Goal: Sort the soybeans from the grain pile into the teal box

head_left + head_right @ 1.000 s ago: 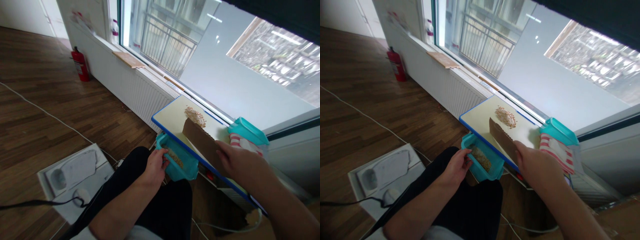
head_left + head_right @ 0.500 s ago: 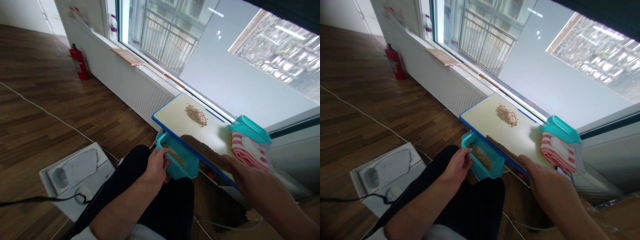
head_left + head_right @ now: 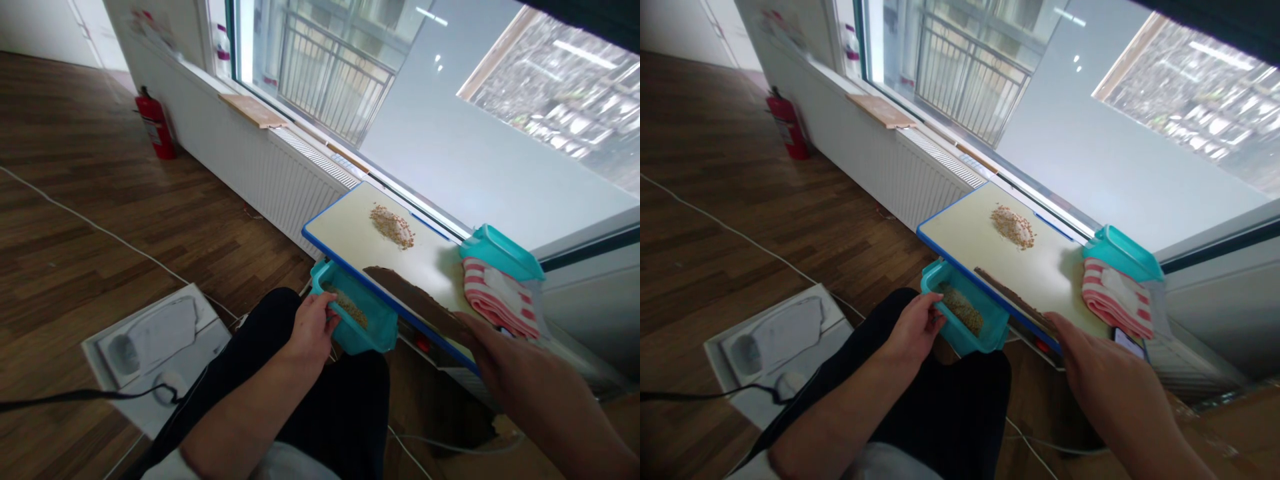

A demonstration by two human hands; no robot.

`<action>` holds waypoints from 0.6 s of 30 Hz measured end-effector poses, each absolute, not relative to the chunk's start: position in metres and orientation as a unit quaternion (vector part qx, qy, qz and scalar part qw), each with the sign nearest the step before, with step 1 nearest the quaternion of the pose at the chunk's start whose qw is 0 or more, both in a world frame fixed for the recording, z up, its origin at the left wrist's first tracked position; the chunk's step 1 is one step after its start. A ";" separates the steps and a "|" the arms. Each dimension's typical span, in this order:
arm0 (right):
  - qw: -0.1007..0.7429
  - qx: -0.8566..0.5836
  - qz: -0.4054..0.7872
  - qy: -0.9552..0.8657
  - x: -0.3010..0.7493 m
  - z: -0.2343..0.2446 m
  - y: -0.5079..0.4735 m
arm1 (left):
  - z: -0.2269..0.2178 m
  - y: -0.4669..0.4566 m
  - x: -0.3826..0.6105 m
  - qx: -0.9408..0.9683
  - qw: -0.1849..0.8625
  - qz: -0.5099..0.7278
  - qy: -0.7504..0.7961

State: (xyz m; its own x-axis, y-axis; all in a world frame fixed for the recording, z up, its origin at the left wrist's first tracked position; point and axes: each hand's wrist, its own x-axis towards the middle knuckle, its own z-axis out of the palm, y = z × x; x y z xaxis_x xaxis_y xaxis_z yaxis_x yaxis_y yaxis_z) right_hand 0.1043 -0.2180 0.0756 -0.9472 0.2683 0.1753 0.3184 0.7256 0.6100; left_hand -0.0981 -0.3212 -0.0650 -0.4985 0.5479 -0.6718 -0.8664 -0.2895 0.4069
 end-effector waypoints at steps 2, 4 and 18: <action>0.040 -0.165 -0.348 -0.922 0.105 0.074 -0.217 | -0.065 -0.321 -0.098 -0.207 0.457 0.774 0.387; 0.038 -0.166 -0.360 -0.917 0.106 0.073 -0.216 | -0.064 -0.321 -0.098 -0.206 0.456 0.774 0.388; 0.041 -0.172 -0.321 -0.930 0.117 0.071 -0.223 | -0.063 -0.320 -0.098 -0.214 0.455 0.766 0.400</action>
State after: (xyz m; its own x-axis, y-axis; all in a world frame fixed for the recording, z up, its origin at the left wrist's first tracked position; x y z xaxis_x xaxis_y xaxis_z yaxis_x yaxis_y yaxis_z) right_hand 0.1171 -0.2232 0.0715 -0.9376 0.2932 0.1869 0.3461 0.7349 0.5832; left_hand -0.0979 -0.3199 -0.0634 -0.4948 0.5254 -0.6923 -0.8683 -0.2661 0.4186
